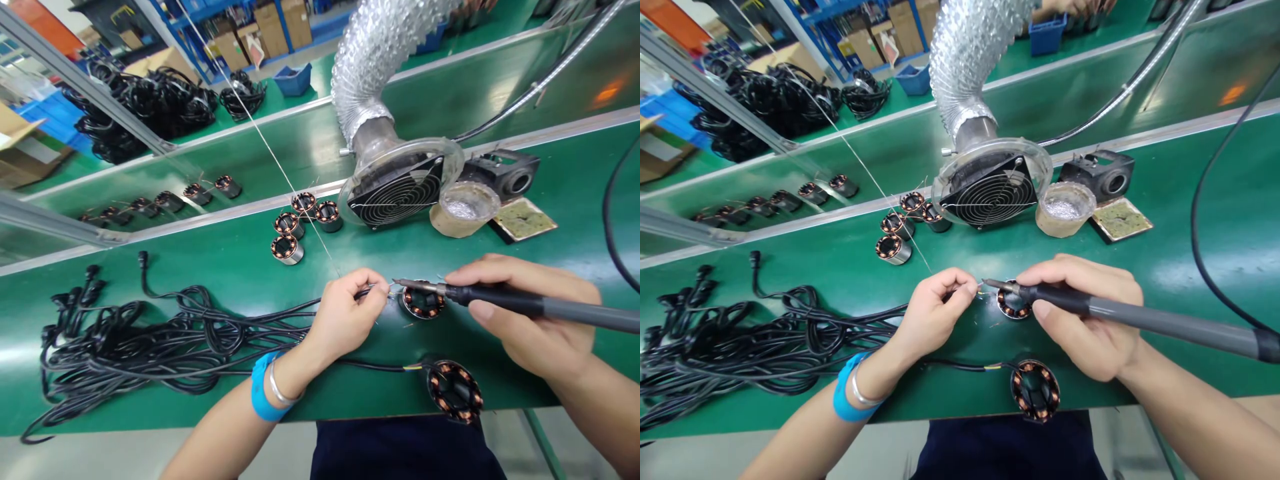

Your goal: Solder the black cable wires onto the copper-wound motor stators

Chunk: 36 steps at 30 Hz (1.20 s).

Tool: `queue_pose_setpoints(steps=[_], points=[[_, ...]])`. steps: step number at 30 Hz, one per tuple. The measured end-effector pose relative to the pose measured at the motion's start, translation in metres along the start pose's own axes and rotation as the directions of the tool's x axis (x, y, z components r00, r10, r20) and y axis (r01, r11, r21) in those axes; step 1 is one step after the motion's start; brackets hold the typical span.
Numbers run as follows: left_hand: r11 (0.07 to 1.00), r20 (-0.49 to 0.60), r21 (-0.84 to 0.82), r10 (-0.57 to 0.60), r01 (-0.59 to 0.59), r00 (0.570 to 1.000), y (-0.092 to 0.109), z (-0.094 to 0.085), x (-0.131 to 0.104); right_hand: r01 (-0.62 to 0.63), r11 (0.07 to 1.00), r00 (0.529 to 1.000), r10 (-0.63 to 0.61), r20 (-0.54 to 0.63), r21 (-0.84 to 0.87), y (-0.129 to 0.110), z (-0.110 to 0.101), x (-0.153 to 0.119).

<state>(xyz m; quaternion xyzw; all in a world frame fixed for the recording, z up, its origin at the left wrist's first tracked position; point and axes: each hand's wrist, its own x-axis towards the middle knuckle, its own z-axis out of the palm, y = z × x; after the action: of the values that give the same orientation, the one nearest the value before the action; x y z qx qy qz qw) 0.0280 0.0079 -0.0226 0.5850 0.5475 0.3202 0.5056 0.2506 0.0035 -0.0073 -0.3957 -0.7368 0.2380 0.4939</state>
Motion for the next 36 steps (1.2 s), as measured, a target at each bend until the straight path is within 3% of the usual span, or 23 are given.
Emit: queue_pose_setpoints(steps=[9,18,26,32,36], points=[[0.999,-0.008,0.046,-0.002,0.002,1.0,0.003,-0.001,0.0,0.014,0.999,1.0,-0.015,0.016,0.031,-0.003,-0.001,0.0],[0.998,0.005,0.068,-0.009,0.009,1.0,0.005,-0.002,0.003,0.058,0.997,0.998,-0.058,-0.011,-0.042,-0.005,0.001,0.0],[0.998,0.038,-0.049,-0.045,0.047,0.998,0.003,-0.005,0.01,0.041,0.997,0.999,-0.041,-0.006,-0.061,-0.008,0.002,-0.001],[0.965,0.075,-0.237,-0.101,0.116,0.992,-0.001,-0.006,0.014,0.039,0.996,0.999,-0.039,-0.001,-0.078,-0.01,0.004,0.0],[0.966,0.051,-0.236,-0.1,0.109,0.994,-0.002,-0.006,0.014,0.051,0.996,0.999,-0.05,0.02,-0.079,-0.011,0.005,0.001]])
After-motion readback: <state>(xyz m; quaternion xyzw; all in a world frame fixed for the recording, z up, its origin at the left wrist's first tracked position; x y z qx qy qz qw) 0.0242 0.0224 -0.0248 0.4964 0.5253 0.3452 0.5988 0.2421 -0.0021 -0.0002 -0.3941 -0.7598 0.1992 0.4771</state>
